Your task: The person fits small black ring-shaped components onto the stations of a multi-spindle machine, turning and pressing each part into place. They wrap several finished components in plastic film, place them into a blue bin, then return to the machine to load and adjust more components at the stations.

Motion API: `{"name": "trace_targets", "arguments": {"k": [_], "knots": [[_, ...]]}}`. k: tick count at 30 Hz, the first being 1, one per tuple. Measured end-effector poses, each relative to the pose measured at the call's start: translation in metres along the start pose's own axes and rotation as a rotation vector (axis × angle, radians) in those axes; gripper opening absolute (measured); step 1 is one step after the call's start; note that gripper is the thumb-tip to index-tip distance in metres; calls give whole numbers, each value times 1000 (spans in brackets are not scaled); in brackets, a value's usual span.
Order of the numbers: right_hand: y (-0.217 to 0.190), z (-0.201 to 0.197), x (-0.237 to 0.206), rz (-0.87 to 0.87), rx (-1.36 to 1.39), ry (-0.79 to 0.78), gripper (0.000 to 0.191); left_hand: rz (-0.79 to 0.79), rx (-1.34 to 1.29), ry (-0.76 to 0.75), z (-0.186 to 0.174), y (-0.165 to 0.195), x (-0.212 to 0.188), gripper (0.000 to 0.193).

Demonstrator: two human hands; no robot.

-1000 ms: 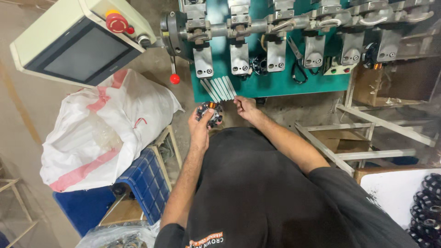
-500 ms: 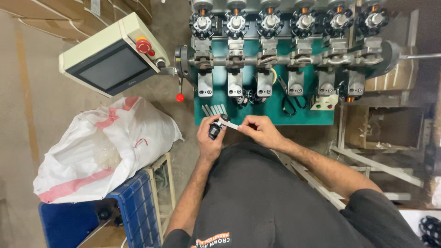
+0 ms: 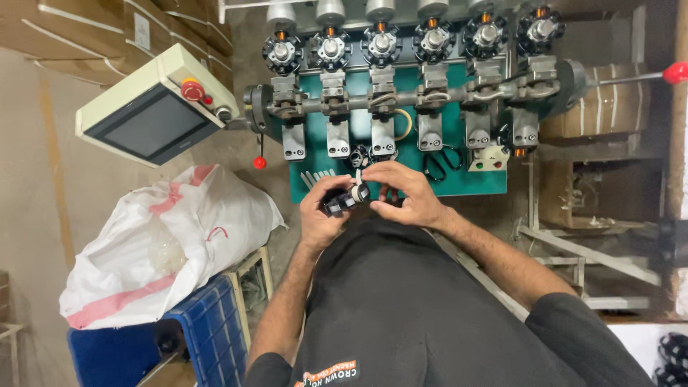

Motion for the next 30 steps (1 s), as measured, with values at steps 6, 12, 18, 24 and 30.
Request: {"name": "trace_targets", "arguments": {"k": [6,12,18,24,30], "knots": [[37,20,-28,157,-99,-165,34,-411,-210,-243,-2,-58,-10,66],[162,93,-77,841,85,19,19,-1233,-122,-268,-21,-190,-43,44],[250,104,-52,1046,289,509,14,-442,876,-114,-13,-209,58,35],[237,122,-37,1197,774,594,46,44,672,-213,9,-176,113,46],[218,135,-35,1295,493,611,77,-503,537,-219,-5,-198,75,35]]}}
Point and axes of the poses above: each hand's wrist, its own x-axis towards the middle knuckle, its own z-axis out of the palm, y = z × x, the point moved 5 cm from there along x, towards the middle knuckle, and after that the axes turned 1 degree about y, right-handed, at the moved point
